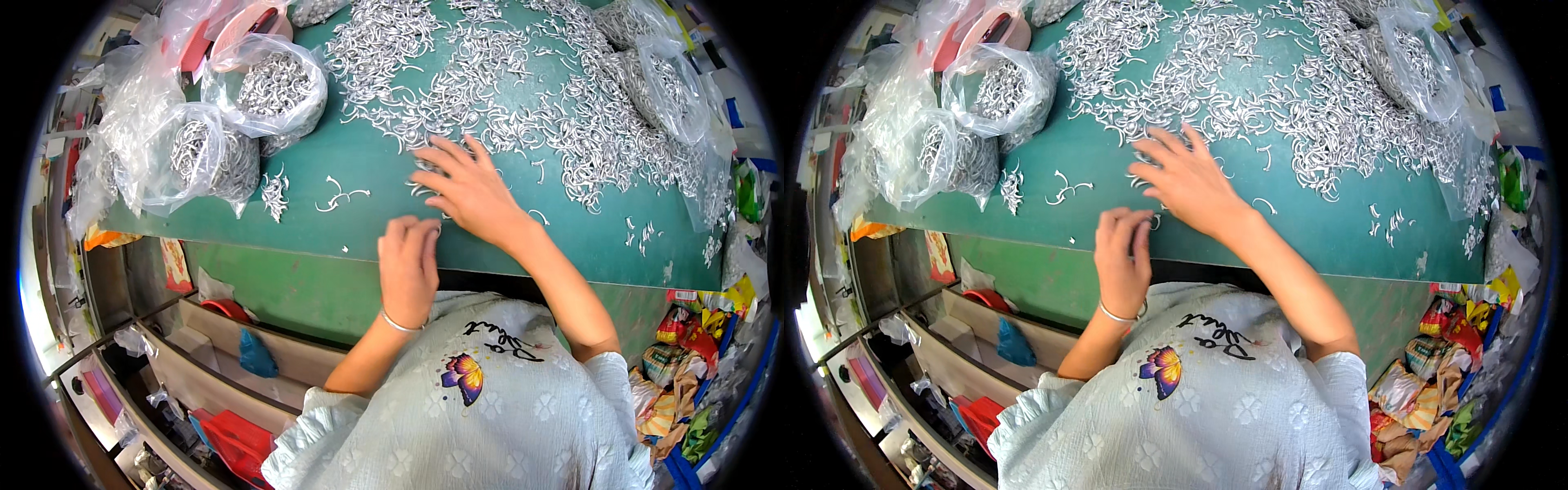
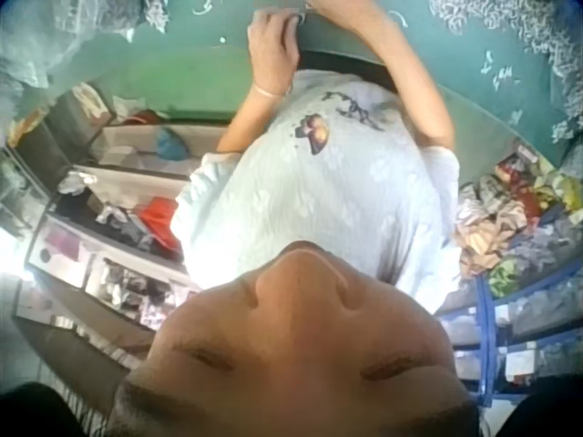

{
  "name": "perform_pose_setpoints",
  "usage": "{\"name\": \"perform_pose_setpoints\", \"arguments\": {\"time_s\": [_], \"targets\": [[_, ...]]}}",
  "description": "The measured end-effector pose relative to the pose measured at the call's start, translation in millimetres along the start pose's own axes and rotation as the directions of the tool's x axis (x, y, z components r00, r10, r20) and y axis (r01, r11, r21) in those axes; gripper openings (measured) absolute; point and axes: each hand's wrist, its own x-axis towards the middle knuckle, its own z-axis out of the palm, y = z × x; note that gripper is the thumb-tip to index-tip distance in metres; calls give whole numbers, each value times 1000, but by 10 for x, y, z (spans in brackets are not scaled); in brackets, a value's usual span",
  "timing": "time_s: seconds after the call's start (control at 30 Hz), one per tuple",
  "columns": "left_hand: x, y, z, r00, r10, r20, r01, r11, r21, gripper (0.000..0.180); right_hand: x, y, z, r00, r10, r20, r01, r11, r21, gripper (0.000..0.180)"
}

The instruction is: The person sorts small curved metal components on a green worktable by hand, picking individual pieces from a large pile and grouping them together.

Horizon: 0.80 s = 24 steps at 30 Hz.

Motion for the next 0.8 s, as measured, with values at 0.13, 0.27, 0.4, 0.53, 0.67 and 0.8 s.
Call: {"name": "perform_pose_setpoints", "arguments": {"time_s": [0.13,0.27,0.4,0.53,0.67,0.8], "targets": [[-1,65,106,955,238,179,-235,971,-33,20,-361,363,-251,994,41,-100,-46,998,-48,21],[58,-52,169,908,330,257,-328,943,-52,22,-631,545,-565,974,148,-171,-171,977,-128,20],[38,-224,86,945,274,181,-267,962,-63,22,-767,539,-699,928,274,-253,-323,930,-174,20],[15,-366,5,975,215,56,-216,976,20,23,-518,204,-563,862,333,-383,-381,923,-56,24],[42,-350,-3,985,172,-26,-168,977,128,22,-89,-55,-218,979,126,-159,-116,991,72,19],[119,-337,-40,984,139,-109,-124,983,136,23,-74,74,-72,981,118,-153,-113,993,39,13]]}}
